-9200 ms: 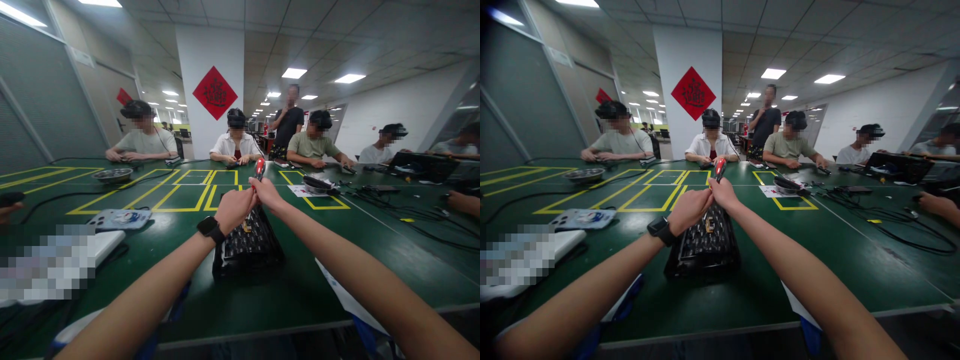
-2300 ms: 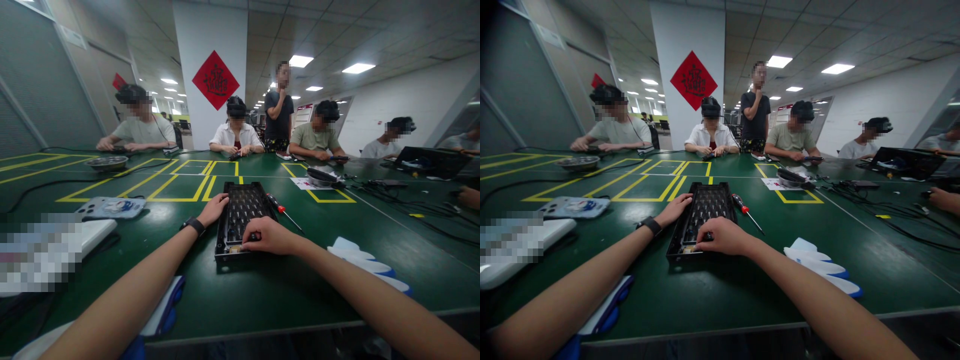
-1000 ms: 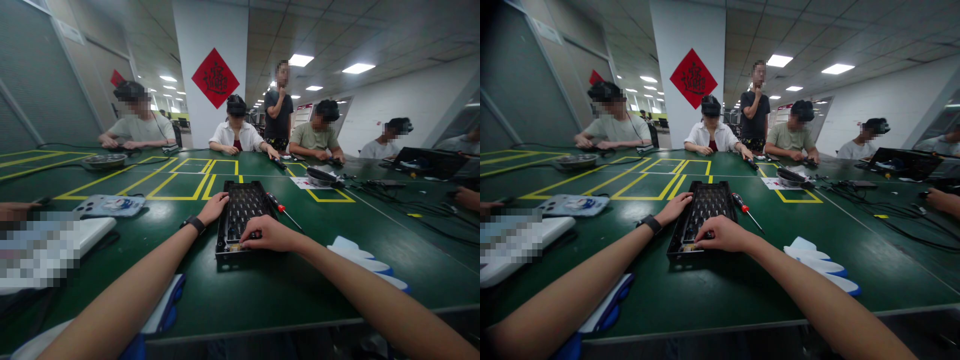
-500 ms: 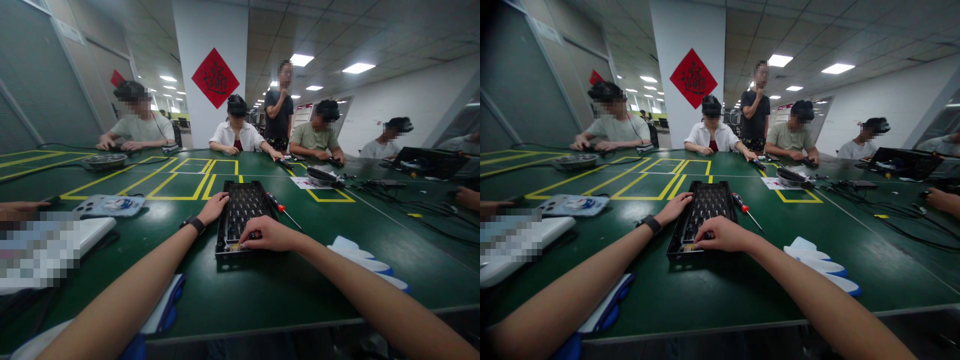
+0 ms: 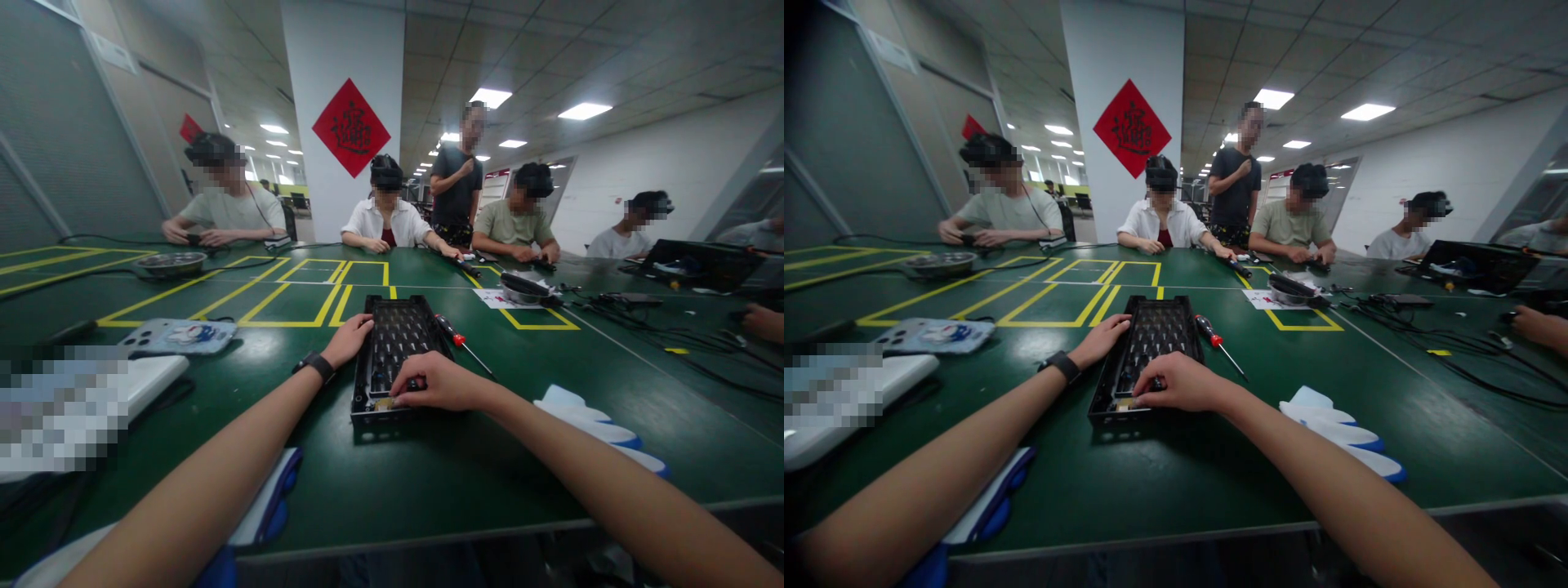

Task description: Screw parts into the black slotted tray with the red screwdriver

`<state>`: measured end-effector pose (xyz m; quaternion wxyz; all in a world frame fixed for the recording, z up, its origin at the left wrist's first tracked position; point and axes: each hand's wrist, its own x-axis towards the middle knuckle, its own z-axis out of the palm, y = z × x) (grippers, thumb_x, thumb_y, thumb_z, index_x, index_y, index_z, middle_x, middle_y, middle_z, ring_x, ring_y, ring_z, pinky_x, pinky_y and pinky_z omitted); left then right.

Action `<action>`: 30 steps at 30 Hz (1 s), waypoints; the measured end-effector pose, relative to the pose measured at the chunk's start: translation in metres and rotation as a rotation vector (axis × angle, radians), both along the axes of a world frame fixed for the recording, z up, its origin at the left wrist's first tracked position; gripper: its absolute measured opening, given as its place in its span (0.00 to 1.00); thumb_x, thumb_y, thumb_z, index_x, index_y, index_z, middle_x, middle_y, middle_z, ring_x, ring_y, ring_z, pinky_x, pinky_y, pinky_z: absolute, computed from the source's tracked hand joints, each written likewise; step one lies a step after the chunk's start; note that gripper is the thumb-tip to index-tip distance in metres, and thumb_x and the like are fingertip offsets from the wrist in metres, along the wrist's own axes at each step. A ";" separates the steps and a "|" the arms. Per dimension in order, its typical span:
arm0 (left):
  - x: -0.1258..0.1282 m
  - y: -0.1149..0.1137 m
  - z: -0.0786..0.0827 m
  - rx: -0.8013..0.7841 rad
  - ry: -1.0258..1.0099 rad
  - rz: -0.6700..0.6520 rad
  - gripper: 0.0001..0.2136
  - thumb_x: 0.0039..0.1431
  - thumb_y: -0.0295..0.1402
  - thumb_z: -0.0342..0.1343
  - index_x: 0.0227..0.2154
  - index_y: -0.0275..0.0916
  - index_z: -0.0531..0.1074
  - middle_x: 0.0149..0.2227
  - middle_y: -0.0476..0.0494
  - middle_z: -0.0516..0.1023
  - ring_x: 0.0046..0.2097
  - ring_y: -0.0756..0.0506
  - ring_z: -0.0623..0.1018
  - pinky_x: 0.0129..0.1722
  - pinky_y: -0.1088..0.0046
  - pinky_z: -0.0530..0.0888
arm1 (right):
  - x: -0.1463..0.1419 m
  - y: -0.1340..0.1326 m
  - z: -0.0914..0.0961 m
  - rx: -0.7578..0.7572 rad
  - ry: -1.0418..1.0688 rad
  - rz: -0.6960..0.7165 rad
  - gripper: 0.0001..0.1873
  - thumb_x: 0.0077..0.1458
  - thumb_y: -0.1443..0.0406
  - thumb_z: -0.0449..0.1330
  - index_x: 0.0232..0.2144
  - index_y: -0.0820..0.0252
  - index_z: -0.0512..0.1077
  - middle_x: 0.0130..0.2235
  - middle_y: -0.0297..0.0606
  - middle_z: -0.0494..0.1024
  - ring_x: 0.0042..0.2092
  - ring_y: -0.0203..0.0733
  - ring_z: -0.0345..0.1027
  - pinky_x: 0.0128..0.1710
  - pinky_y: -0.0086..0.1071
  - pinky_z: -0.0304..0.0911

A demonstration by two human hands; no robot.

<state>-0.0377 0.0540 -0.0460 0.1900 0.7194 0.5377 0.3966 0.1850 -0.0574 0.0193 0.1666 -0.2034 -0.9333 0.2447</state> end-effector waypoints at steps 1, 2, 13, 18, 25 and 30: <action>0.000 0.000 0.000 -0.001 0.001 -0.003 0.20 0.58 0.40 0.42 0.48 0.35 0.66 0.51 0.41 0.69 0.52 0.44 0.67 0.54 0.66 0.61 | 0.000 0.000 0.000 0.007 0.002 0.008 0.12 0.51 0.61 0.58 0.37 0.62 0.74 0.36 0.38 0.76 0.37 0.34 0.67 0.37 0.27 0.60; 0.000 0.000 0.000 -0.001 0.002 -0.004 0.20 0.58 0.40 0.41 0.48 0.35 0.66 0.51 0.41 0.69 0.52 0.44 0.67 0.54 0.66 0.61 | 0.000 0.001 -0.001 0.012 0.003 0.016 0.12 0.51 0.62 0.58 0.36 0.62 0.74 0.36 0.38 0.76 0.37 0.34 0.67 0.37 0.27 0.60; 0.000 -0.001 0.000 0.008 0.014 0.006 0.20 0.58 0.40 0.41 0.47 0.36 0.67 0.51 0.41 0.70 0.52 0.44 0.68 0.54 0.67 0.61 | 0.000 0.001 -0.002 0.008 0.015 -0.014 0.12 0.49 0.61 0.59 0.36 0.62 0.73 0.35 0.37 0.75 0.37 0.34 0.68 0.37 0.28 0.61; -0.001 0.001 -0.002 0.019 0.017 -0.002 0.20 0.58 0.41 0.41 0.47 0.36 0.67 0.50 0.41 0.70 0.52 0.44 0.68 0.54 0.67 0.61 | 0.000 0.001 -0.002 0.016 0.012 -0.010 0.11 0.51 0.62 0.58 0.36 0.62 0.73 0.36 0.37 0.76 0.38 0.34 0.68 0.40 0.28 0.60; -0.001 0.002 -0.001 0.020 0.023 -0.009 0.20 0.58 0.41 0.41 0.48 0.35 0.67 0.50 0.41 0.70 0.52 0.43 0.68 0.54 0.66 0.61 | 0.000 0.000 -0.001 0.037 0.038 -0.007 0.12 0.50 0.61 0.58 0.36 0.63 0.73 0.36 0.37 0.76 0.38 0.35 0.68 0.40 0.28 0.61; -0.001 0.002 -0.002 0.025 0.023 -0.013 0.20 0.58 0.41 0.41 0.47 0.35 0.67 0.50 0.41 0.70 0.52 0.43 0.68 0.54 0.66 0.61 | 0.000 0.000 -0.001 0.037 0.015 -0.016 0.11 0.50 0.61 0.58 0.35 0.62 0.73 0.36 0.37 0.76 0.38 0.35 0.68 0.39 0.28 0.60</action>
